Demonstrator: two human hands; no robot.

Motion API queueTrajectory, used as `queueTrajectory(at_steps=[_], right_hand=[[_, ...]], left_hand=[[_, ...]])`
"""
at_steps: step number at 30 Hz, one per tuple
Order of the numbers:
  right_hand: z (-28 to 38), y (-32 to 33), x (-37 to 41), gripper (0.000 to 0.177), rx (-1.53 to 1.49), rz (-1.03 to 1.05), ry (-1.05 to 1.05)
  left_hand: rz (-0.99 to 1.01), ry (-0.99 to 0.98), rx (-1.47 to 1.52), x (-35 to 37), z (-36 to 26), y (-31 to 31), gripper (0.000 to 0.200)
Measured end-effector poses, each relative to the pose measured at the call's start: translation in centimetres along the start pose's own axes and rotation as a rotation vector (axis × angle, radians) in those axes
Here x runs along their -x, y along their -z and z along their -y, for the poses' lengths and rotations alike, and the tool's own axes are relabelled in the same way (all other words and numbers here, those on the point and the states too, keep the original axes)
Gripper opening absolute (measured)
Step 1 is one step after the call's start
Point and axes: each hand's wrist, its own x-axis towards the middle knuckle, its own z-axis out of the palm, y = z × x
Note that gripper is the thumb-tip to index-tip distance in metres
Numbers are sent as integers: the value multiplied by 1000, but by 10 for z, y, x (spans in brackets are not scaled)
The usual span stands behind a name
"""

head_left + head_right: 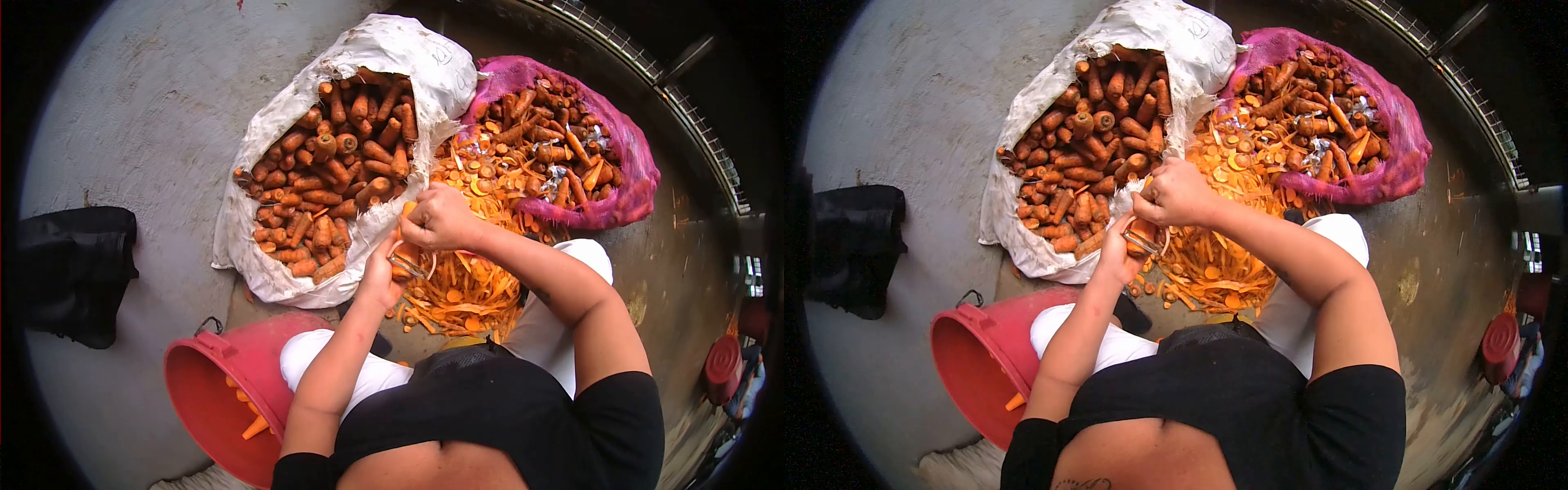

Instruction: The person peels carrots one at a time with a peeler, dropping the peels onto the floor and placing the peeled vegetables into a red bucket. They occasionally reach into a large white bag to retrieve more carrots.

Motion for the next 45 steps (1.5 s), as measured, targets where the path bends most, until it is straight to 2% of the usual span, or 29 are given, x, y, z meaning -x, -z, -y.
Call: queueTrajectory(at_steps=[1, 2, 3, 4, 6, 7, 8, 10, 12, 13, 14, 16, 17, 18, 19, 21, 22, 25, 31, 34, 38, 41, 44, 45], right_hand=[[-4, 3, -2, 33, 23, -2, 5], [-9, 6, -5, 33, 46, -3, 12], [-22, 1, -4, 33, 36, -48, -90], [-38, 3, -7, 32, 151, -58, -154], [-74, 17, -9, 38, 334, -6, -295], [-84, 30, -10, 46, 480, 82, -382], [-97, 32, -6, 47, 529, 88, -515], [-108, 31, -1, 48, 626, -47, -487], [-100, 26, -3, 47, 457, -96, -532], [-86, 27, -10, 46, 372, -115, -547], [-72, 31, -16, 42, 196, -2, -628], [-29, 37, -22, 37, 4, -50, -498], [-22, 30, -19, 35, 16, -21, -377], [-16, 24, -16, 34, 28, 7, -257], [-4, 18, -13, 33, -60, -22, -188], [11, 10, -7, 33, -11, -34, -36], [12, 5, -3, 33, 15, -44, 17], [11, 2, 1, 35, 18, -23, -25], [-3, -2, 2, 36, 12, -14, -37], [-34, 4, -4, 38, 65, 90, -408], [-106, 30, -2, 40, 566, 69, -626], [-108, 29, -3, 39, 456, -126, -743], [-59, 33, -17, 38, 20, 26, -694], [-44, 30, -18, 37, -18, 5, -516]], left_hand=[[-63, 1, 21, 13, -3, -21, 32], [-7, 1, -47, 9, -1, -13, 33], [47, 2, -116, 5, 4, 4, 33], [104, 3, -187, 8, 4, 5, 34], [190, -18, -246, 19, 8, 0, 39], [217, -1, -250, 24, 8, -1, 39], [245, 16, -254, 28, 7, -4, 40], [257, 37, -205, 31, 2, -7, 42], [218, 33, -122, 27, -1, -5, 45], [263, 43, -34, 22, -4, 0, 46], [196, 28, -47, 16, -4, 3, 46], [58, -3, -71, 6, -2, 9, 45], [109, -18, -31, 2, -2, 14, 39], [59, 0, 22, 1, -4, 12, 37], [10, 21, 75, 1, -6, 6, 35], [-63, 7, 74, 3, -5, 2, 31], [-26, 18, 85, 1, -3, 5, 31], [89, 47, 49, -3, 0, 11, 33], [-23, -14, 30, 3, 1, -6, 34], [83, -8, -175, 7, 1, 3, 36], [237, 22, -219, 22, 2, -5, 40], [220, 14, -143, 21, -5, -8, 41], [206, -4, -52, 3, -3, 11, 40], [207, -10, -28, -2, -3, 17, 39]])
